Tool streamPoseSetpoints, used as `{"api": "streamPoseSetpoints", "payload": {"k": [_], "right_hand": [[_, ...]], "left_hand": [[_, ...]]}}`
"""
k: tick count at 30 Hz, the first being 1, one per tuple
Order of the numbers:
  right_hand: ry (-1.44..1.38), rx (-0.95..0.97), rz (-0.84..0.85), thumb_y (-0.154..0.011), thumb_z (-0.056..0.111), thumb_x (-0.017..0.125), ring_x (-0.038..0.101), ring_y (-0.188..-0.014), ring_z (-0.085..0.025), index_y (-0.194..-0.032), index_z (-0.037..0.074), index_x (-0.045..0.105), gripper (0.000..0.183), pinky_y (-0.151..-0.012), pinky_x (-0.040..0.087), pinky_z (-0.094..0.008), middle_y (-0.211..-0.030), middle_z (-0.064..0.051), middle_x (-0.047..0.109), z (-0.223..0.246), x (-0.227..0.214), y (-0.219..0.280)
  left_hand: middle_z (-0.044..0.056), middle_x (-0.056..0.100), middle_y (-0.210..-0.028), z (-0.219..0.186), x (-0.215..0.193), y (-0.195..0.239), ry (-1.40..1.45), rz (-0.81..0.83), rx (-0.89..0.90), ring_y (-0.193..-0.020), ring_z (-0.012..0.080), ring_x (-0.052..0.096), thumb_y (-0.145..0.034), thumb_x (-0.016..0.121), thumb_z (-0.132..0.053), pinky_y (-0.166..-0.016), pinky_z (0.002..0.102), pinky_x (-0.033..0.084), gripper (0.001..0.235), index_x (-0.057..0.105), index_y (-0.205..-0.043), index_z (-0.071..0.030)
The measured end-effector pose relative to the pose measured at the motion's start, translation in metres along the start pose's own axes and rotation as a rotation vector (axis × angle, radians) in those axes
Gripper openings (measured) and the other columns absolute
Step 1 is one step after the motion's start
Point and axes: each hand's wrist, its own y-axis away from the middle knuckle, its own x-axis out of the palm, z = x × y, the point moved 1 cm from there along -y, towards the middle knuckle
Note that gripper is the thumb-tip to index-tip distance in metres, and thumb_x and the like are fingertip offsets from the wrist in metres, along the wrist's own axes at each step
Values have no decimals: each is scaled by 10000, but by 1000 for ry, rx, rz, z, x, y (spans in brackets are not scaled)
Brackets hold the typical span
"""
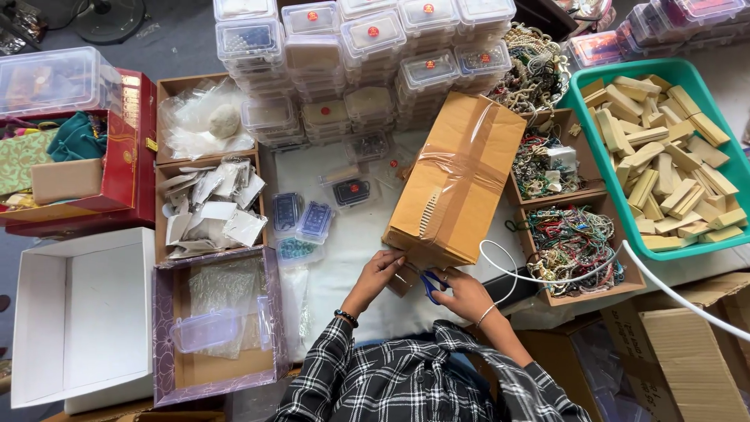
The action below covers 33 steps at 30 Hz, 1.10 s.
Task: The person tapes a cardboard box closed using clear packing tape. They apply tape to the top seam, flip the box, and apply tape to the bottom seam, using scissors to cut the tape.
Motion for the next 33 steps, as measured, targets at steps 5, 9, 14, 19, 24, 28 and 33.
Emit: {"api": "streamPoseSetpoints", "payload": {"k": [5, 9, 14, 19, 24, 28, 33], "right_hand": [[-39, 4, -25, -814, 295, 712, 675, -921, -336, -1300, 162, 662, 507, -820, 544, -418, -987, -114, 706, -8, 3, 0], [-69, 9, 0, -819, 242, 704, 670, -896, -354, -1316, 158, 654, 507, -819, 535, -429, -958, -145, 684, 0, -1, 4], [-59, -15, -38, -822, 214, 709, 663, -901, -369, -1281, 149, 669, 465, -806, 534, -436, -971, -155, 680, -7, 12, 3], [-55, -43, -26, -814, 188, 703, 668, -885, -365, -1283, 174, 680, 469, -802, 541, -430, -953, -151, 680, 10, 9, 9], [-44, -26, -18, -821, 197, 711, 669, -871, -361, -1289, 175, 669, 471, -791, 542, -432, -942, -143, 675, 13, 7, 23], [-19, 95, -31, -838, 206, 701, 673, -879, -359, -1310, 214, 664, 473, -790, 544, -433, -960, -130, 676, 22, 4, 34], [-29, 80, -90, -841, 206, 702, 673, -910, -365, -1306, 203, 659, 467, -801, 542, -439, -999, -125, 686, 30, 14, 39]], "left_hand": [[-17, 669, -1214, -27, -3, 14, 278, 4, -266, -1018, 98, 634, -972, 602, -358, -844, 280, 526, 436, 627, -1370, -181], [32, 635, -1149, -1, -1, 1, 236, -23, -133, -862, 153, 605, -931, 696, -262, -728, 316, 497, 386, 704, -1293, -126], [23, 603, -1060, -10, 0, -7, -80, -111, 145, -941, 150, 624, -842, 796, -206, -839, 298, 526, 251, 796, -1069, -101], [35, 634, -1051, 21, 2, -17, -83, -169, 176, -991, 162, 625, -830, 801, -174, -832, 307, 521, 173, 810, -977, -85], [6, 631, -1018, 2, 3, -12, -108, -170, 52, -962, 155, 623, -814, 795, -181, -741, 319, 504, 180, 804, -972, -95], [55, 640, -946, 10, 10, -20, -208, -297, 192, -903, 194, 640, -799, 829, -175, -799, 314, 506, 173, 816, -942, -78], [30, 635, -986, 18, 18, -27, -201, -425, 42, -842, 175, 670, -805, 802, -208, -755, 313, 546, 165, 783, -923, -94]]}}
